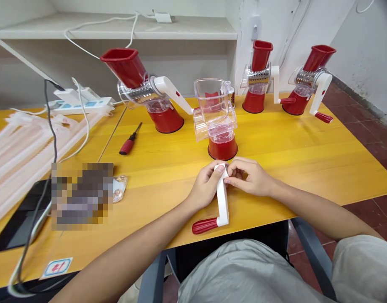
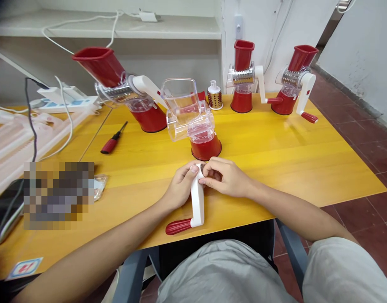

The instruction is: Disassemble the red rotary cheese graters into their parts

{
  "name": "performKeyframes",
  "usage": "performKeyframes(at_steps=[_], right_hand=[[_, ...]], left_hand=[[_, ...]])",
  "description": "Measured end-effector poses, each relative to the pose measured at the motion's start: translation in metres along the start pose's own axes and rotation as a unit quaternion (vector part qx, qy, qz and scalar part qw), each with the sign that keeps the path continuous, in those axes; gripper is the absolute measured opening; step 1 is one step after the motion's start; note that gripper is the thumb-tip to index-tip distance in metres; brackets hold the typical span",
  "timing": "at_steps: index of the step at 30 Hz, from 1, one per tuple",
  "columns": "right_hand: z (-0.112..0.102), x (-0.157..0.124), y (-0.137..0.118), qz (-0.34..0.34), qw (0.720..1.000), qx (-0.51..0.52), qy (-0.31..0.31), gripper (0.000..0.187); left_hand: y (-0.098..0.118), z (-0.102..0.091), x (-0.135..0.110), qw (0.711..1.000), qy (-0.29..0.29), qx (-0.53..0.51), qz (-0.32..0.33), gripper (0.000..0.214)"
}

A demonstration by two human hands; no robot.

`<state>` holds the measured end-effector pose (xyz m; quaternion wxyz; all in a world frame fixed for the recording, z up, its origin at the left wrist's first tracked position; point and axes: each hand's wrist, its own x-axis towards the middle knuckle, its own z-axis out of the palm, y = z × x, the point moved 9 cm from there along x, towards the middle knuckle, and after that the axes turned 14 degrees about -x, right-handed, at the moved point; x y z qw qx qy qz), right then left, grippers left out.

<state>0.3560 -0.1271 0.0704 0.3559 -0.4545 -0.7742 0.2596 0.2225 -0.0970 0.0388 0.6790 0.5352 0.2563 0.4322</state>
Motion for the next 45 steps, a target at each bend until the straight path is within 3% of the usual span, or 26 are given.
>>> performKeyframes(at_steps=[5,12,20,24,27,30,34,36,39,42,45], right_hand=[[0.004,0.0,0.002,0.012,1.0,0.01,-0.013,0.047],[0.004,-0.001,0.0,-0.003,0.997,-0.062,-0.052,0.034],[0.004,-0.002,0.0,0.006,0.991,-0.105,-0.077,0.033],[0.001,0.0,0.001,-0.006,0.998,-0.036,-0.057,0.038],[-0.007,0.004,0.015,0.051,0.995,0.087,-0.02,0.047],[-0.003,0.004,0.033,0.146,0.967,0.208,-0.016,0.058],[0.02,0.001,0.024,0.162,0.935,0.299,-0.102,0.063],[0.028,-0.001,0.013,0.152,0.923,0.327,-0.135,0.064],[0.031,-0.005,-0.003,0.128,0.916,0.342,-0.17,0.065],[0.025,-0.006,-0.015,0.1,0.923,0.327,-0.179,0.064],[0.021,-0.008,-0.021,0.083,0.941,0.27,-0.188,0.058]], left_hand=[[0.0,0.002,0.0,1.0,-0.011,0.009,-0.006,0.067],[-0.001,-0.002,0.0,0.999,-0.001,0.037,-0.005,0.069],[0.0,-0.003,-0.003,0.999,0.004,0.051,-0.016,0.073],[-0.005,-0.008,-0.005,0.999,0.024,-0.007,-0.026,0.073],[-0.004,-0.012,-0.008,0.997,0.024,-0.071,-0.024,0.081],[0.016,-0.019,-0.012,0.993,0.022,-0.105,0.054,0.086],[0.062,-0.025,-0.021,0.972,-0.003,-0.062,0.227,0.079],[0.086,-0.023,-0.029,0.944,-0.024,0.006,0.328,0.074],[0.111,-0.008,-0.042,0.87,-0.077,0.158,0.461,0.073],[0.112,0.009,-0.048,0.819,-0.131,0.26,0.494,0.068],[0.103,0.017,-0.044,0.822,-0.159,0.308,0.451,0.059]])
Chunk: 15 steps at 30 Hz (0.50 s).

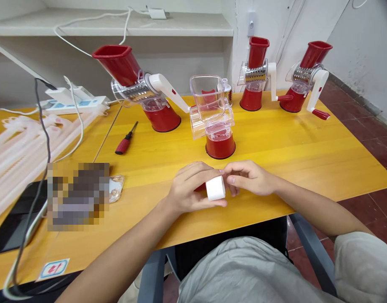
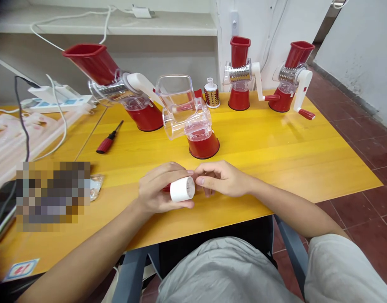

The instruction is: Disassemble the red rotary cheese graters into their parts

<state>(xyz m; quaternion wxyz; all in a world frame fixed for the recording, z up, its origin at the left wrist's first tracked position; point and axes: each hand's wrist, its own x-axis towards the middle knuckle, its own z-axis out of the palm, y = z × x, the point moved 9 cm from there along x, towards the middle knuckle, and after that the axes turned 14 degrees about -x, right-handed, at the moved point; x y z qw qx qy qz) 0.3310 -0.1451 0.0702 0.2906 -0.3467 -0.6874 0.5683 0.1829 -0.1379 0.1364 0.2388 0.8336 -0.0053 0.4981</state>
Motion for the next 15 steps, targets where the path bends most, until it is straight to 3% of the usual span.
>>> performKeyframes(at_steps=[3,8,15], right_hand=[[0.002,-0.001,0.004,0.02,0.998,-0.06,-0.009,0.058],[0.005,0.0,0.011,0.027,0.994,-0.102,-0.032,0.059],[-0.006,-0.003,-0.006,-0.066,0.963,-0.241,0.1,0.042]], left_hand=[[-0.004,0.01,-0.004,0.999,-0.032,-0.004,-0.022,0.055],[-0.01,0.015,-0.011,0.999,-0.031,-0.004,-0.016,0.055],[-0.004,0.02,-0.01,0.995,-0.058,0.079,0.021,0.049]])
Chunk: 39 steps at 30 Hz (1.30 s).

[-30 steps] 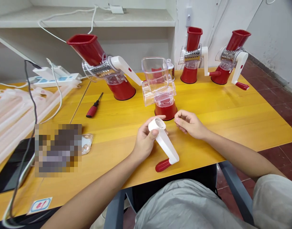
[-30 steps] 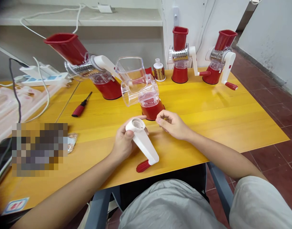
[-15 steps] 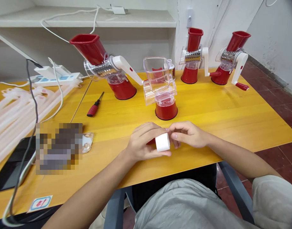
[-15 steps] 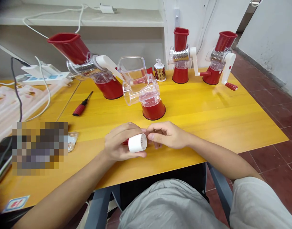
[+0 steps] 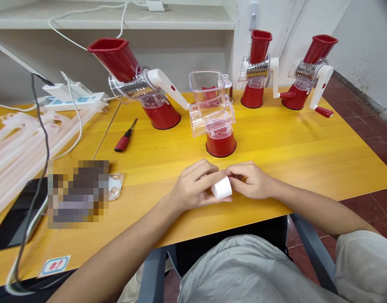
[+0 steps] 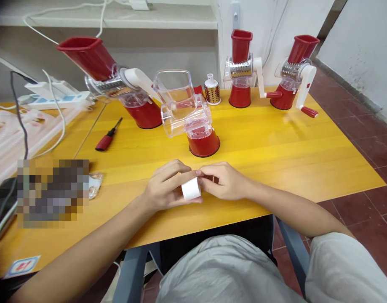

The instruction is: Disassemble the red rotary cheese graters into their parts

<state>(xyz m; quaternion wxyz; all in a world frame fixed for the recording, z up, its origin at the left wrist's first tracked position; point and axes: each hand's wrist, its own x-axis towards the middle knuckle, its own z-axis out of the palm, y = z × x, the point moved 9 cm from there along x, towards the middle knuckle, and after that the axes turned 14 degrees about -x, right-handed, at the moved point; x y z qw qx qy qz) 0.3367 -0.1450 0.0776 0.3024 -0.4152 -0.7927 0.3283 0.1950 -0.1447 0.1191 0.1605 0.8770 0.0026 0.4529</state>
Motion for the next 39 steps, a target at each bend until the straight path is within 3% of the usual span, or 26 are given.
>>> performKeyframes(at_steps=[5,21,24,30,35,39], right_hand=[[0.003,-0.003,0.008,0.006,0.999,-0.001,0.049,0.044],[0.002,-0.004,0.01,-0.001,0.994,-0.022,0.103,0.054],[0.002,-0.004,0.01,-0.005,0.996,-0.026,0.088,0.048],[0.011,-0.002,0.009,-0.059,0.998,-0.026,-0.026,0.046],[0.012,-0.001,0.01,-0.085,0.994,-0.059,-0.025,0.048],[0.01,-0.004,0.005,-0.118,0.989,-0.089,-0.03,0.044]], left_hand=[[0.006,0.0,0.001,0.998,-0.008,0.066,0.019,0.046],[0.006,-0.005,0.001,0.998,-0.021,0.065,0.003,0.038],[0.008,-0.005,0.002,0.999,-0.012,0.051,0.003,0.039],[-0.005,0.003,-0.006,0.997,0.024,-0.052,-0.048,0.058],[-0.016,0.01,-0.01,0.99,-0.019,-0.108,-0.092,0.072],[-0.016,0.008,-0.009,0.987,-0.031,-0.128,-0.09,0.059]])
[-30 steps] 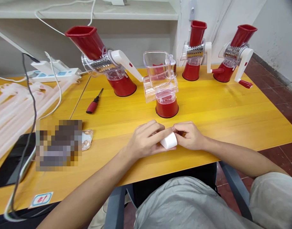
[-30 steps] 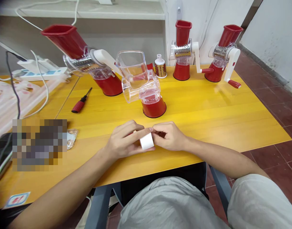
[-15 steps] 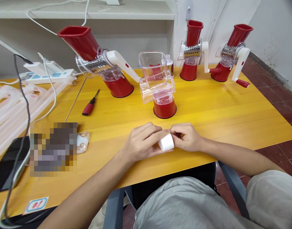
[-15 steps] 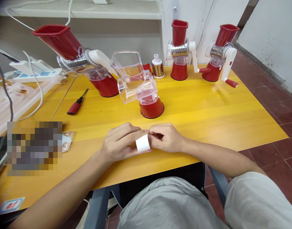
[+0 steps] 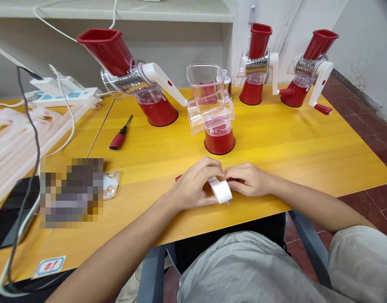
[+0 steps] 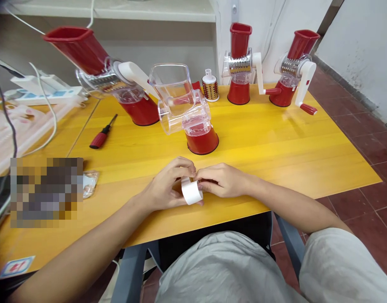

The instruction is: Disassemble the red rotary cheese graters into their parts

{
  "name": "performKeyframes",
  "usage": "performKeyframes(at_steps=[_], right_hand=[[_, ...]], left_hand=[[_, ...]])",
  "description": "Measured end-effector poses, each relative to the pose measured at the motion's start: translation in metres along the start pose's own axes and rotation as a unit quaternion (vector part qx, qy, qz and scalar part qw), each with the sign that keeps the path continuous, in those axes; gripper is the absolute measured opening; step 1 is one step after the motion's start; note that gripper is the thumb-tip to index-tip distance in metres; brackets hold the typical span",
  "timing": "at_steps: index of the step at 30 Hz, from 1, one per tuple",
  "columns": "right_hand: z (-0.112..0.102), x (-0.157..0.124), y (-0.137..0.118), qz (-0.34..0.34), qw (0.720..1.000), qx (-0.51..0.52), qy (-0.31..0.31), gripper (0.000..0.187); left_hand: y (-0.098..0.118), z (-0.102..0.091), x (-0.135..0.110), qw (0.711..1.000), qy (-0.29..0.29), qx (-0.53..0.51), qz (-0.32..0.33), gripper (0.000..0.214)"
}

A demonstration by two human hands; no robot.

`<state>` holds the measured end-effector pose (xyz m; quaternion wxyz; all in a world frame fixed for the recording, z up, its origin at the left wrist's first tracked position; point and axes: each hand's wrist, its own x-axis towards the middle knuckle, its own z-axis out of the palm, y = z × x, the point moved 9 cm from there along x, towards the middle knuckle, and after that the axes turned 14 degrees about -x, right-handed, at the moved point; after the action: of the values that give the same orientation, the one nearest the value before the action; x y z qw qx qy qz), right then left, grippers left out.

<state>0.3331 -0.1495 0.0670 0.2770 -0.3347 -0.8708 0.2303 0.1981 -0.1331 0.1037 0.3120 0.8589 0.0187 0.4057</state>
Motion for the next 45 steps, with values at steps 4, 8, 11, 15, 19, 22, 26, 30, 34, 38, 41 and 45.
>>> performKeyframes(at_steps=[4,8,11,15,19,22,26,30,34,38,41,45], right_hand=[[-0.006,-0.001,-0.009,-0.032,0.999,-0.01,-0.007,0.041],[-0.007,0.0,-0.016,-0.045,0.999,-0.023,-0.002,0.041],[-0.006,0.001,-0.017,-0.033,0.999,-0.005,0.026,0.045],[-0.002,0.001,-0.012,0.027,0.996,0.053,0.061,0.053],[-0.002,0.002,-0.007,0.09,0.985,0.114,0.09,0.06],[-0.004,0.002,-0.004,0.122,0.977,0.142,0.103,0.065],[0.0,0.003,0.004,0.157,0.959,0.221,0.085,0.07],[0.012,-0.002,0.021,0.229,0.915,0.328,0.053,0.065],[0.019,-0.007,0.036,0.29,0.881,0.372,0.036,0.061],[0.003,-0.007,0.044,0.291,0.915,0.272,0.064,0.065],[-0.026,-0.01,0.043,0.263,0.938,0.163,0.159,0.06],[-0.037,-0.009,0.036,0.211,0.952,0.11,0.192,0.046]], left_hand=[[0.011,-0.003,-0.001,0.998,0.018,-0.006,0.06,0.04],[0.019,-0.004,-0.001,0.993,0.04,0.035,0.107,0.042],[0.025,-0.005,0.001,0.99,0.052,0.052,0.123,0.05],[0.031,-0.008,0.007,0.993,0.051,0.052,0.096,0.046],[0.03,-0.016,0.011,0.997,0.054,0.031,0.035,0.046],[0.023,-0.02,0.011,0.997,0.08,-0.017,-0.015,0.05],[0.002,-0.019,0.006,0.975,0.139,-0.136,-0.108,0.061],[-0.033,-0.007,-0.008,0.911,0.14,-0.255,-0.293,0.079],[-0.05,0.017,-0.021,0.822,0.04,-0.378,-0.423,0.069],[-0.059,0.026,-0.029,0.771,0.02,-0.427,-0.472,0.069],[-0.068,0.031,-0.039,0.739,0.042,-0.432,-0.516,0.083],[-0.077,0.036,-0.049,0.71,0.07,-0.44,-0.546,0.095]])
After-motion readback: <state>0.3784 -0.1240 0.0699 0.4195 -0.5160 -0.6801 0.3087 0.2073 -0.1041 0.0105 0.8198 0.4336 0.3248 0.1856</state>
